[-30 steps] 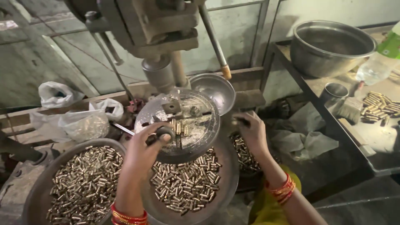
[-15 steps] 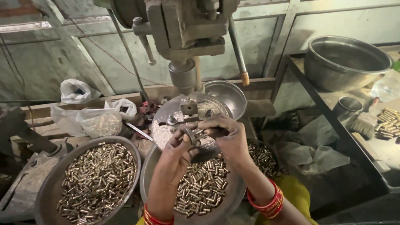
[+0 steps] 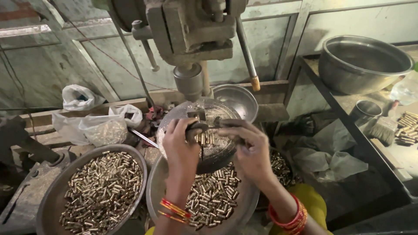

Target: The person repeatedly places small brass cylindrical casings into a fixture on a drill press, pulls the machine lever to drill each casing, then removes the drilled casing and drops it into a large tray filled with finished casings, continuing the cycle one casing at a time.

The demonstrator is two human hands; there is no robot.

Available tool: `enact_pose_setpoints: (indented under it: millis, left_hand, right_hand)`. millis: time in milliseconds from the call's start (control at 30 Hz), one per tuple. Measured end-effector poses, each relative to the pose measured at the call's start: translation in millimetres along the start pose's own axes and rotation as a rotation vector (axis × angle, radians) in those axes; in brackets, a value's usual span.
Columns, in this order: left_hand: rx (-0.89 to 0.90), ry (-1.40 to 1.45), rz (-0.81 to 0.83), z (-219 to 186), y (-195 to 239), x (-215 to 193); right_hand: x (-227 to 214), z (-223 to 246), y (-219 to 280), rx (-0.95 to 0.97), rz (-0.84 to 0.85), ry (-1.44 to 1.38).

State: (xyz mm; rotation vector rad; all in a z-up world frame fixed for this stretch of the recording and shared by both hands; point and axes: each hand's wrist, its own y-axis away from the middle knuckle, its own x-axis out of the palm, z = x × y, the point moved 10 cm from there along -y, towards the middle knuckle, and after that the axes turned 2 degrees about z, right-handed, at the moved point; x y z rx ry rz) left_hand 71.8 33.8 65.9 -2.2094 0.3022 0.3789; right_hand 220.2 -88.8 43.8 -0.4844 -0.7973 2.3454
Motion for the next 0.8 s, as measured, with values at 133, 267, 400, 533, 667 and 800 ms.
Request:
enact_pose_setpoints:
  millis: [133,267,400,533,667,800]
  left_hand:
    - [0.007,-0.078,-0.013,3,-4,3]
    - [0.050,-0.185,0.004,6,-4,6]
    - [-0.158,-0.076,0.074,38,-18,5]
    - [-0.135,0.183,0.313,42,-33,22]
    - [-0.229,0.360,0.341,61,-30,33]
    - [-0.184,0.357,0.340,70,-26,37]
  right_hand:
    - [-33,11,-16,-0.075,-0.123,0.249]
    - [-63,35,-39,-0.352,-0.304,0.407]
    - [-74,60,-78,-0.266,-0.376,0.297]
    - [-49,57,-132,-0.354,-0.207,0.340]
    - [-44,-43,-181,-0.177,-0.154,0.450]
    - [-59,-86,-190,-0.413,-0.308,0.410]
